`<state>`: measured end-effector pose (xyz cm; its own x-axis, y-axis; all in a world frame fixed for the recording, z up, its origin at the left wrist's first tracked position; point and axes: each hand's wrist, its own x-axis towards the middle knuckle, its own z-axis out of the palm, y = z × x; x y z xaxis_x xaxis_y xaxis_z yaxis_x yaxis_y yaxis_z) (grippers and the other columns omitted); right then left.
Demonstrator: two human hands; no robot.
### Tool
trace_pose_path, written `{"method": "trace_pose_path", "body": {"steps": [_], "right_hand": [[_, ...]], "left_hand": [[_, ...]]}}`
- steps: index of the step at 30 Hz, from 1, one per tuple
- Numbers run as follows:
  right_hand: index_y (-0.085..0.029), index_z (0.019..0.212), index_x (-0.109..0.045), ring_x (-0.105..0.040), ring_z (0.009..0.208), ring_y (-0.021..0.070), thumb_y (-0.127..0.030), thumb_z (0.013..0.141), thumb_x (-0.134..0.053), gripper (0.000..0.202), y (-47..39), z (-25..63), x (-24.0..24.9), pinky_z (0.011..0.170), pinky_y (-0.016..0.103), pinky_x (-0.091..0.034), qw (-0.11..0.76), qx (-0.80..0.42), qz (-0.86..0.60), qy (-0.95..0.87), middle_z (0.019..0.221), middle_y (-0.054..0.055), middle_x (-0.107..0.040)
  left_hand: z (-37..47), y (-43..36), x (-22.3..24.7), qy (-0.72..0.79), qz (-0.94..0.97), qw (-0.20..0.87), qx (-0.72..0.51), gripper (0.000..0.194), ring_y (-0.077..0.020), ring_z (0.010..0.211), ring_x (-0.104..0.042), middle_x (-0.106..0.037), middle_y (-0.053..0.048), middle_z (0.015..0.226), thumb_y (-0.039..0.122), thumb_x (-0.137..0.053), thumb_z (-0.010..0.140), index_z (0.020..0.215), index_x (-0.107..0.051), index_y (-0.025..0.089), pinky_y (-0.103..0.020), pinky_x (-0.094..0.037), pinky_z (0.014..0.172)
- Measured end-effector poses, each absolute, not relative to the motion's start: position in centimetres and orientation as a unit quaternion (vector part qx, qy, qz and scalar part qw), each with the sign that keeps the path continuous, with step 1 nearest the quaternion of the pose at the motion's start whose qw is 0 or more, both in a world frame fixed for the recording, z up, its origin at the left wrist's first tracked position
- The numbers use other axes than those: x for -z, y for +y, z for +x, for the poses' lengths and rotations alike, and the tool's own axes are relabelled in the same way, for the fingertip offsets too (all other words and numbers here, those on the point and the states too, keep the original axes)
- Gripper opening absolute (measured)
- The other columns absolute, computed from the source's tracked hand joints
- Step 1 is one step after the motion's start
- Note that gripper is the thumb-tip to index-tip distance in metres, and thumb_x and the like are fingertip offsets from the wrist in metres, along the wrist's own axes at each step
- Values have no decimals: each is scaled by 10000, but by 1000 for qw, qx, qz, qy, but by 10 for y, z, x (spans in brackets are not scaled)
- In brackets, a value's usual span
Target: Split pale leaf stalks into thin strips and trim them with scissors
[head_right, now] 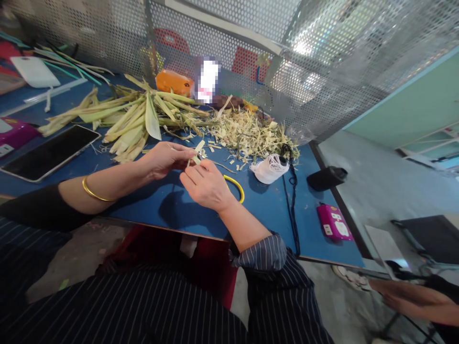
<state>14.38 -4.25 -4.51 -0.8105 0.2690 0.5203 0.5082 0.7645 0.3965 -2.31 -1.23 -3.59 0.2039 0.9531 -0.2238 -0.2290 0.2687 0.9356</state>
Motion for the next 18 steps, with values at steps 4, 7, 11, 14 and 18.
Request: {"method": "trace_pose_path", "body": {"steps": [4,7,11,14,18], "right_hand": [[-200,892,-624,-536,752,143,-164,955,-442,195,-43,143,46,801,332,-368,256,244,-180,-918,836,17,-653],[-215,975,-619,-593,836,150,-232,945,-496,127,-40,144,43,827,330,-407,343,171,-234,-894,913,30,-677],[-190,973,-612,-606,891,195,-394,900,-563,222,-35,149,38,807,337,-437,438,28,-420,-794,915,73,-666],[-196,833,-613,-595,760,170,-458,886,-554,274,-30,151,37,728,305,-429,377,-116,-483,-782,804,34,-660],[-195,734,-575,-533,644,129,-401,858,-589,240,-26,149,40,648,266,-392,348,-256,-478,-765,683,-15,-606]], "left_hand": [[-24,-11,36,450,409,656,-447,299,-121,585,-636,-694,-46,640,312,-861,566,743,-730,109,-248,-521,625],[-27,-7,35,454,430,629,-462,323,-108,567,-625,-699,-35,650,356,-856,578,771,-734,127,-252,-525,636],[-30,-4,32,461,457,609,-456,336,-131,604,-659,-709,-48,674,439,-803,652,771,-714,137,-257,-529,633],[-29,-6,30,471,465,600,-450,369,-123,553,-641,-695,-49,644,507,-702,755,765,-691,138,-246,-510,580],[-29,-9,28,473,502,591,-418,361,-114,541,-622,-694,-42,655,456,-751,718,878,-717,134,-244,-498,575]]}}
